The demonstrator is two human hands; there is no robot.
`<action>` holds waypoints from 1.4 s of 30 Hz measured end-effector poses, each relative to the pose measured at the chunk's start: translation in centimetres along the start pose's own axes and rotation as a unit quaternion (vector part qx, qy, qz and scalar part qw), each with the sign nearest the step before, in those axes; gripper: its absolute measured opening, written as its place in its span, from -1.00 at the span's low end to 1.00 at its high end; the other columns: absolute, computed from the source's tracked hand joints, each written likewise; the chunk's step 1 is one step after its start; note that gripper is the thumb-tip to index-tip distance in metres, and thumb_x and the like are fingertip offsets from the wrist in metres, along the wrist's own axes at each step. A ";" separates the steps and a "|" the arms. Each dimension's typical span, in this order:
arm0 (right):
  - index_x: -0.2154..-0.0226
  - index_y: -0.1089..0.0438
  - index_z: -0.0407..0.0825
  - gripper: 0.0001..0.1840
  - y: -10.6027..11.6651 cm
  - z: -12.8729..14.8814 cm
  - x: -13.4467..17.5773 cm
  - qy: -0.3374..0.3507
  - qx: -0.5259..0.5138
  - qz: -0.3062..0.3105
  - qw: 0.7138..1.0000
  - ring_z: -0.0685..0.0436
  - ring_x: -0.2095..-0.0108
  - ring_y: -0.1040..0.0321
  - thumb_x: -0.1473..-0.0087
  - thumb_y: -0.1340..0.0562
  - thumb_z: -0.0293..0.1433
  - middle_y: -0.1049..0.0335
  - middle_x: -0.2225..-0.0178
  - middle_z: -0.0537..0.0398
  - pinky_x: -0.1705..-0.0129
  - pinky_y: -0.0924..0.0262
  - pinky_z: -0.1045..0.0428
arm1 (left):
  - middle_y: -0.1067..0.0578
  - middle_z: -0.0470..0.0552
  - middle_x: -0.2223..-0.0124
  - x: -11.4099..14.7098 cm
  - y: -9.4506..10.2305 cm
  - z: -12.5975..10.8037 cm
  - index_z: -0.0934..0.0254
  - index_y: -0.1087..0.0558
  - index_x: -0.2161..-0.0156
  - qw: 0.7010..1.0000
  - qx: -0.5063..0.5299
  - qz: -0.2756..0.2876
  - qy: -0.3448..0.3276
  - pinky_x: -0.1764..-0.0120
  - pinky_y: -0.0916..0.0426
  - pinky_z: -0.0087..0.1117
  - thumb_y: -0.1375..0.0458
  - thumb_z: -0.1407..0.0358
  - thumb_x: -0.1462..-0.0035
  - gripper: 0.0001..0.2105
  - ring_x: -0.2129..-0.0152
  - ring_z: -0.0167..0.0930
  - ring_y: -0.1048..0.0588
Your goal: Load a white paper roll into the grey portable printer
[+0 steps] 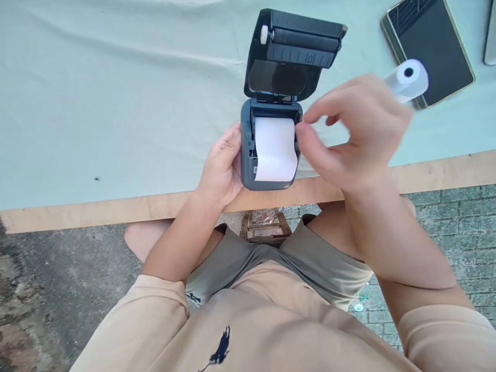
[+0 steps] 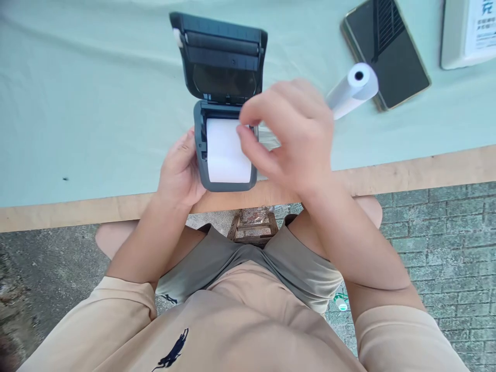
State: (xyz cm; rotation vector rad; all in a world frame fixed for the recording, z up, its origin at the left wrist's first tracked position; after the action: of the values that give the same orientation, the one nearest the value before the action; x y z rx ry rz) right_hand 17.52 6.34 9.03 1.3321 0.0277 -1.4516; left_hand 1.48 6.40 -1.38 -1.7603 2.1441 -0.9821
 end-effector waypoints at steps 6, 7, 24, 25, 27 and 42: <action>0.16 -0.44 0.10 -0.77 -3.2 0.0 0.3 -0.094 0.152 0.334 0.926 -0.14 0.16 -0.33 -0.19 -0.12 -0.27 -0.50 0.13 0.18 0.26 -0.08 -0.05 | -0.61 -0.13 0.27 0.0 -0.6 -0.1 0.21 -0.56 0.22 1.000 0.018 0.008 -0.003 -0.03 -0.50 -0.51 -0.03 0.24 -0.33 -0.75 0.11 -0.49 -0.60; 0.15 -0.44 0.11 -0.76 -3.4 -0.1 0.3 -0.108 0.165 0.358 0.913 -0.15 0.15 -0.33 -0.19 -0.11 -0.27 -0.51 0.15 0.17 0.28 -0.05 -0.05 | -0.61 -0.13 0.28 0.0 -0.6 -0.1 0.21 -0.56 0.22 1.000 0.020 0.007 -0.001 0.06 -0.52 -0.56 -0.03 0.24 -0.33 -0.75 0.16 -0.51 -0.61; 0.32 -0.50 0.12 -0.76 -0.7 -0.7 -1.2 -0.179 -0.088 0.226 0.953 0.05 0.54 -0.11 0.16 -0.30 -0.34 -0.42 0.47 0.19 0.52 0.10 0.03 | -0.62 -0.16 0.17 0.3 -0.2 0.1 0.12 -0.53 0.18 0.999 -0.035 -0.015 0.004 -0.03 -0.52 -0.31 -0.05 0.12 -0.31 -0.77 -0.09 -0.31 -0.49; 0.32 -0.50 0.12 -0.76 -0.1 -1.4 -1.1 -0.206 -0.162 0.184 0.947 0.06 0.54 -0.11 0.17 -0.31 -0.35 -0.41 0.45 0.20 0.53 0.08 0.04 | -0.62 -0.18 0.16 0.3 -0.1 0.1 0.11 -0.53 0.17 0.999 -0.036 -0.016 0.000 0.01 -0.53 -0.33 -0.05 0.13 -0.30 -0.77 -0.02 -0.35 -0.53; 0.42 -0.47 0.09 -0.85 0.6 -3.3 -0.7 -0.276 -0.290 0.100 0.911 0.07 0.54 -0.11 0.18 -0.31 -0.30 -0.34 0.47 0.18 0.56 0.04 0.06 | -0.62 -0.20 0.17 0.2 0.2 0.1 0.12 -0.54 0.16 0.999 -0.039 -0.023 -0.003 0.11 -0.56 -0.39 -0.07 0.13 -0.30 -0.78 0.14 -0.42 -0.59; 0.32 -0.12 0.08 -0.55 -3.3 -9.4 3.9 -0.512 -0.423 0.039 0.747 0.11 0.61 0.04 0.27 -0.24 -0.12 -0.09 0.48 0.21 0.66 0.14 0.10 | -0.63 -0.09 0.15 0.0 0.2 0.1 0.16 -0.55 0.14 1.000 -0.024 -0.003 -0.003 0.14 -0.56 -0.41 -0.09 0.12 -0.27 -0.75 0.16 -0.39 -0.62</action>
State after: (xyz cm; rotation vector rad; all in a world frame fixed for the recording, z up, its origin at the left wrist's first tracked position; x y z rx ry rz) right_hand 22.58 11.01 0.88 -0.2838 -0.0821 -1.6156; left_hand 1.41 6.40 -1.62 -1.7888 2.1768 -0.9327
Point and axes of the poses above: each hand's wrist, its own x-axis away from the middle knuckle, its own y-axis out of the back of the hand, z = x × y, the point moved 6 cm from there along -x, towards the middle knuckle
